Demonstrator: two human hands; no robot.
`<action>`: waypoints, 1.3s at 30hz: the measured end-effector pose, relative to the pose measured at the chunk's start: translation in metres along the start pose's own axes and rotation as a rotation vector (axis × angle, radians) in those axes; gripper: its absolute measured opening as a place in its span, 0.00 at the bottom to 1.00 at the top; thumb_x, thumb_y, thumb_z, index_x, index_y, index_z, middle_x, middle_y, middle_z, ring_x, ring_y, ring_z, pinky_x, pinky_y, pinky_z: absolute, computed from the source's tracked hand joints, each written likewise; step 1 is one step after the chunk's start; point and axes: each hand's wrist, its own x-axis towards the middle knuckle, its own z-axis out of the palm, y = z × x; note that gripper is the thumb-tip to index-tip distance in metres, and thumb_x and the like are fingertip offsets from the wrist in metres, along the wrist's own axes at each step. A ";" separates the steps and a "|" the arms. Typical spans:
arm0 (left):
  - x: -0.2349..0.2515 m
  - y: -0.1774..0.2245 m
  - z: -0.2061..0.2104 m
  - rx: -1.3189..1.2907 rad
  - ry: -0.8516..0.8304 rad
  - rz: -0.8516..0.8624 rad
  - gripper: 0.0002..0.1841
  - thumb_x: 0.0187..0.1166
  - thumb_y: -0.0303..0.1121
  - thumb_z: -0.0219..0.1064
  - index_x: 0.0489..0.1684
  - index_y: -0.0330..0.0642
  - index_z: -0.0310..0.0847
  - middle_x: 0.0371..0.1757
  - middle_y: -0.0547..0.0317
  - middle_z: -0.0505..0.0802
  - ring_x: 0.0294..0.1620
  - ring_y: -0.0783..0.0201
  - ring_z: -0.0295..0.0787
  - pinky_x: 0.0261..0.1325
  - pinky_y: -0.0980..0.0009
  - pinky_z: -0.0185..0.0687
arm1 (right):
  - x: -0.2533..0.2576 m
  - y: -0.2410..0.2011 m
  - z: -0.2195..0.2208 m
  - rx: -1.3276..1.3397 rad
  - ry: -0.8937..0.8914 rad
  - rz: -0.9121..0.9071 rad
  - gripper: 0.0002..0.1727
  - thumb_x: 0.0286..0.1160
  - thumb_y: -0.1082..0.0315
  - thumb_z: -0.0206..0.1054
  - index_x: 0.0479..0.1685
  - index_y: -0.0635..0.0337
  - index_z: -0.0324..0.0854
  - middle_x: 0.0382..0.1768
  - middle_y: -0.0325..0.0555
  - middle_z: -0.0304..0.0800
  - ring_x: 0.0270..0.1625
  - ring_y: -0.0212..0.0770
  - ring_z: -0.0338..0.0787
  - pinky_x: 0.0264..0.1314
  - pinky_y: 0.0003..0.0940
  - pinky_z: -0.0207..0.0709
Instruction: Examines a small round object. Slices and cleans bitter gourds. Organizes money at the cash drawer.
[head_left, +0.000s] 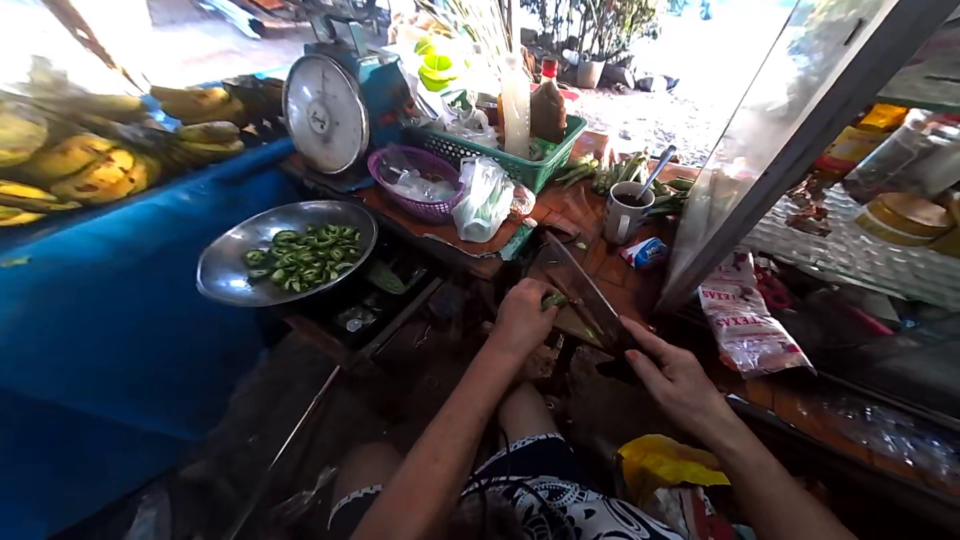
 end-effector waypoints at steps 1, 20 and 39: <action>0.000 0.000 0.001 0.008 0.007 0.010 0.13 0.79 0.34 0.71 0.56 0.38 0.89 0.59 0.46 0.90 0.64 0.51 0.88 0.70 0.52 0.81 | -0.004 -0.001 0.000 -0.077 -0.020 -0.027 0.26 0.88 0.63 0.55 0.83 0.54 0.74 0.70 0.43 0.89 0.60 0.27 0.91 0.65 0.27 0.83; -0.001 0.012 0.004 0.272 -0.036 0.088 0.10 0.81 0.33 0.68 0.49 0.35 0.88 0.52 0.46 0.91 0.57 0.48 0.90 0.63 0.49 0.84 | -0.034 -0.019 -0.004 -0.583 -0.130 -0.089 0.29 0.87 0.61 0.52 0.87 0.50 0.70 0.43 0.57 0.90 0.35 0.52 0.92 0.38 0.46 0.88; -0.010 -0.005 0.008 0.164 0.067 0.215 0.09 0.81 0.30 0.69 0.49 0.34 0.90 0.53 0.45 0.93 0.58 0.48 0.91 0.65 0.48 0.84 | 0.040 -0.035 0.009 -0.536 -0.373 0.046 0.27 0.92 0.60 0.50 0.90 0.47 0.64 0.45 0.58 0.93 0.49 0.59 0.93 0.56 0.58 0.83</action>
